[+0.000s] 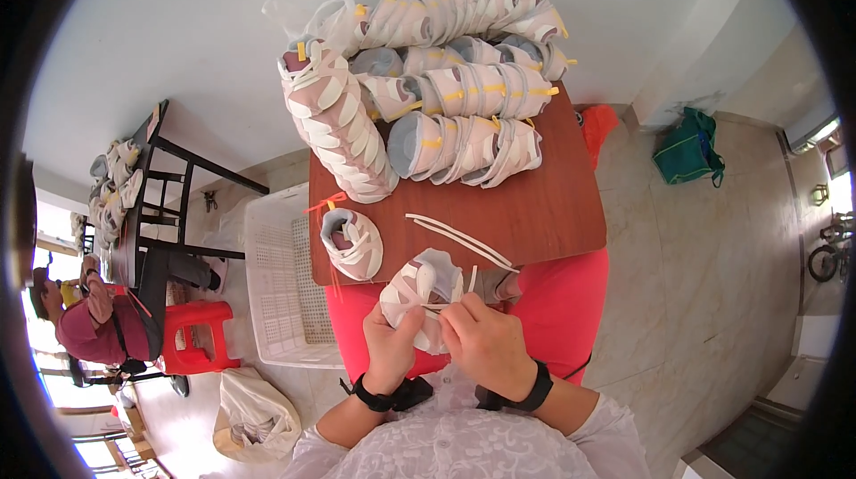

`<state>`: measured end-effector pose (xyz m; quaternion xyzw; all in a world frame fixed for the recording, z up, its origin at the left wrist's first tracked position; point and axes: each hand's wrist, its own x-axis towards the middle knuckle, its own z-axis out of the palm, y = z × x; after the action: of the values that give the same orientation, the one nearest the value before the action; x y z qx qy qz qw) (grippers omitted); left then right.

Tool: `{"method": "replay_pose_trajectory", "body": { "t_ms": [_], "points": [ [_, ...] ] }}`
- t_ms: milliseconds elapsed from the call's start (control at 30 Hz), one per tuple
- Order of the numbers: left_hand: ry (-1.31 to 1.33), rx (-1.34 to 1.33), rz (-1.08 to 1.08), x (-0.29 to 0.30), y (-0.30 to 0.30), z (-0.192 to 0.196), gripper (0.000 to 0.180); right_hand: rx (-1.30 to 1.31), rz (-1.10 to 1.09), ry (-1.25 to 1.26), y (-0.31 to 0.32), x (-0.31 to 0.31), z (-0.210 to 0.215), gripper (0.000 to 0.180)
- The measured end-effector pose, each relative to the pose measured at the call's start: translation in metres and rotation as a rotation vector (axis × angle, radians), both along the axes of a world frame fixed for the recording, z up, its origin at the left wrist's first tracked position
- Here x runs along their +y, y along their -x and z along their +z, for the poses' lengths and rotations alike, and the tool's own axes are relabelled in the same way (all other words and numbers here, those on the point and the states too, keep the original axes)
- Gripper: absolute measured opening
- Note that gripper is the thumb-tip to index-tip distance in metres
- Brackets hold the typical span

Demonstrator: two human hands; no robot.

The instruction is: Lacing white and pink sneakers at a workshop table.

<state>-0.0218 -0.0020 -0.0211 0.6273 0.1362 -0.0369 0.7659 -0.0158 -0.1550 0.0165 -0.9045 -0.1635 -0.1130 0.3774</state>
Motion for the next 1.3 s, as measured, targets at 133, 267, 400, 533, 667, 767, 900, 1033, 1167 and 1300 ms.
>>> {"method": "replay_pose_trajectory", "body": {
  "t_ms": [133,267,400,533,667,767,900,1033,1167,1300],
  "points": [
    [0.011,-0.018,0.011,0.000,0.000,-0.002,0.020,0.031,0.005,-0.039,-0.001,0.001,0.000,0.009],
    [-0.012,-0.007,0.000,0.000,0.000,-0.001,0.020,0.064,0.014,-0.072,-0.001,0.000,-0.001,0.008],
    [-0.036,-0.040,-0.055,0.001,0.001,-0.002,0.021,0.099,0.028,-0.097,-0.001,0.000,-0.002,0.008],
    [-0.109,-0.159,-0.053,-0.003,-0.001,-0.007,0.024,0.162,0.014,-0.182,-0.001,0.004,-0.012,0.008],
    [-0.429,-0.353,-0.083,-0.007,-0.006,-0.001,0.027,0.636,0.113,-0.701,-0.007,-0.005,-0.038,0.009],
    [-0.507,-0.391,-0.099,-0.007,-0.007,0.000,0.028,0.087,0.011,-0.039,-0.004,0.003,-0.022,0.009],
    [-0.535,-0.416,-0.052,-0.008,-0.010,-0.005,0.029,0.063,0.045,0.109,-0.003,0.009,-0.027,0.008],
    [-0.612,-0.452,-0.059,-0.007,-0.011,-0.010,0.029,0.948,0.031,-1.026,-0.015,0.007,-0.046,0.009],
    [-0.636,-0.446,-0.039,-0.009,-0.013,-0.011,0.026,0.058,0.002,0.100,-0.006,0.015,-0.030,0.010],
    [-0.687,-0.463,-0.050,-0.008,-0.013,-0.014,0.023,0.641,-0.059,-0.605,-0.023,0.002,-0.031,0.006]
  ]
}}
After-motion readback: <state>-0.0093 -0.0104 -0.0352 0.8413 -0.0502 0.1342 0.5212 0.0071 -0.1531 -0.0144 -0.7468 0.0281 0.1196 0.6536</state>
